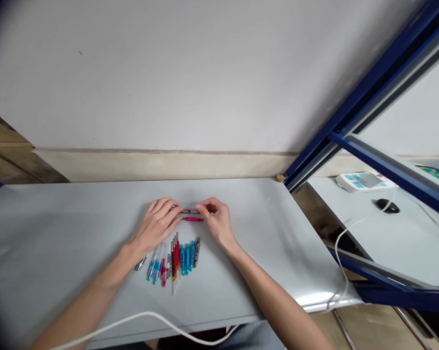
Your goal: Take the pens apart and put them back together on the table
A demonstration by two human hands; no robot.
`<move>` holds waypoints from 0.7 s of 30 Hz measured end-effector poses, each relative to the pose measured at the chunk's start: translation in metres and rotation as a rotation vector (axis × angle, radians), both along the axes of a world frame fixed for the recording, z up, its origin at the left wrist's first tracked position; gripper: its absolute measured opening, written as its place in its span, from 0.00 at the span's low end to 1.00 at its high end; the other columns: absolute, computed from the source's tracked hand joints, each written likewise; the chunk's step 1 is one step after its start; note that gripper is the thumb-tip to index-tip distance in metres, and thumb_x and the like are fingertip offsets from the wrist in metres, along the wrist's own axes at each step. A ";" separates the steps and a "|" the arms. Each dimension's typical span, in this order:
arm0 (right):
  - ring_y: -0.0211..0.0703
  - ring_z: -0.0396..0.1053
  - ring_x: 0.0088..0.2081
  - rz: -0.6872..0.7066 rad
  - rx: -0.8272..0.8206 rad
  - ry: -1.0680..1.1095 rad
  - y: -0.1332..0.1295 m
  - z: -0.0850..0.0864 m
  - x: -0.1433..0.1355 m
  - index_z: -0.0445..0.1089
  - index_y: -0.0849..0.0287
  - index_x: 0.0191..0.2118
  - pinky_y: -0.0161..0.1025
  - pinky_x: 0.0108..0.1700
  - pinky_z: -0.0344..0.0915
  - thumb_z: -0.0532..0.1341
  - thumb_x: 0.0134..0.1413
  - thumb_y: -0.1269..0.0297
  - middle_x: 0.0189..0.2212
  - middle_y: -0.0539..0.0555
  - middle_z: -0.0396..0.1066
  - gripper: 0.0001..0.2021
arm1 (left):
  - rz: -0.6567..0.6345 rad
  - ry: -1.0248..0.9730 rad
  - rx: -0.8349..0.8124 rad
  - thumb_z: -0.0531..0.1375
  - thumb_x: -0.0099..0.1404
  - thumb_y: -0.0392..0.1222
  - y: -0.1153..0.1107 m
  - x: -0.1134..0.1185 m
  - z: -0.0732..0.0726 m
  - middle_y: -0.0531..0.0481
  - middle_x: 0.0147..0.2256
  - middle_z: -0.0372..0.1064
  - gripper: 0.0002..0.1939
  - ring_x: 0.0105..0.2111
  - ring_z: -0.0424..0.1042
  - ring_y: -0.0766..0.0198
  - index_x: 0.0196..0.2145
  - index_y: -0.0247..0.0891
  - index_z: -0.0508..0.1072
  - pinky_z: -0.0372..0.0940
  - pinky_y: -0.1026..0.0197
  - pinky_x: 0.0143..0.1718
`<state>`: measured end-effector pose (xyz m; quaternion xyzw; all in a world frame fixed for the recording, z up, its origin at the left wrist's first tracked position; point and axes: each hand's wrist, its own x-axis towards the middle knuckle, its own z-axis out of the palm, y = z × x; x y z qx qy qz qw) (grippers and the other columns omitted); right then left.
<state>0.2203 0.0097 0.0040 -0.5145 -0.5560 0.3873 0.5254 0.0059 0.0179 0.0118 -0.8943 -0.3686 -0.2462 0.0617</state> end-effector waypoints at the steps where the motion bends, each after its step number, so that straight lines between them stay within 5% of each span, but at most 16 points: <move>1: 0.42 0.67 0.29 0.000 -0.016 0.023 -0.001 0.001 0.000 0.72 0.60 0.32 0.38 0.34 0.63 0.67 0.56 0.52 0.27 0.52 0.72 0.14 | 0.008 -0.001 0.008 0.52 0.73 0.34 0.000 0.000 0.001 0.43 0.44 0.71 0.11 0.49 0.66 0.52 0.47 0.38 0.72 0.61 0.51 0.48; 9: 0.38 0.58 0.25 0.157 0.095 -0.374 -0.009 0.005 -0.005 0.71 0.59 0.31 0.36 0.31 0.55 0.54 0.69 0.55 0.22 0.48 0.64 0.19 | 0.035 -0.048 -0.020 0.50 0.71 0.28 -0.001 -0.003 -0.003 0.46 0.35 0.72 0.13 0.38 0.69 0.57 0.44 0.36 0.73 0.59 0.55 0.38; 13: 0.39 0.61 0.27 0.144 0.167 -0.338 -0.011 0.004 -0.008 0.73 0.59 0.33 0.36 0.32 0.57 0.56 0.68 0.56 0.24 0.48 0.67 0.16 | 0.063 -0.100 -0.076 0.51 0.66 0.24 -0.002 -0.001 -0.003 0.49 0.32 0.72 0.13 0.35 0.69 0.58 0.34 0.38 0.71 0.58 0.56 0.37; 21: 0.48 0.70 0.39 0.103 0.340 -0.310 -0.016 0.001 -0.012 0.73 0.56 0.41 0.42 0.43 0.66 0.58 0.65 0.64 0.37 0.55 0.74 0.07 | 0.122 -0.124 -0.155 0.50 0.58 0.23 -0.004 -0.002 -0.002 0.49 0.30 0.71 0.14 0.33 0.69 0.56 0.31 0.40 0.69 0.59 0.55 0.36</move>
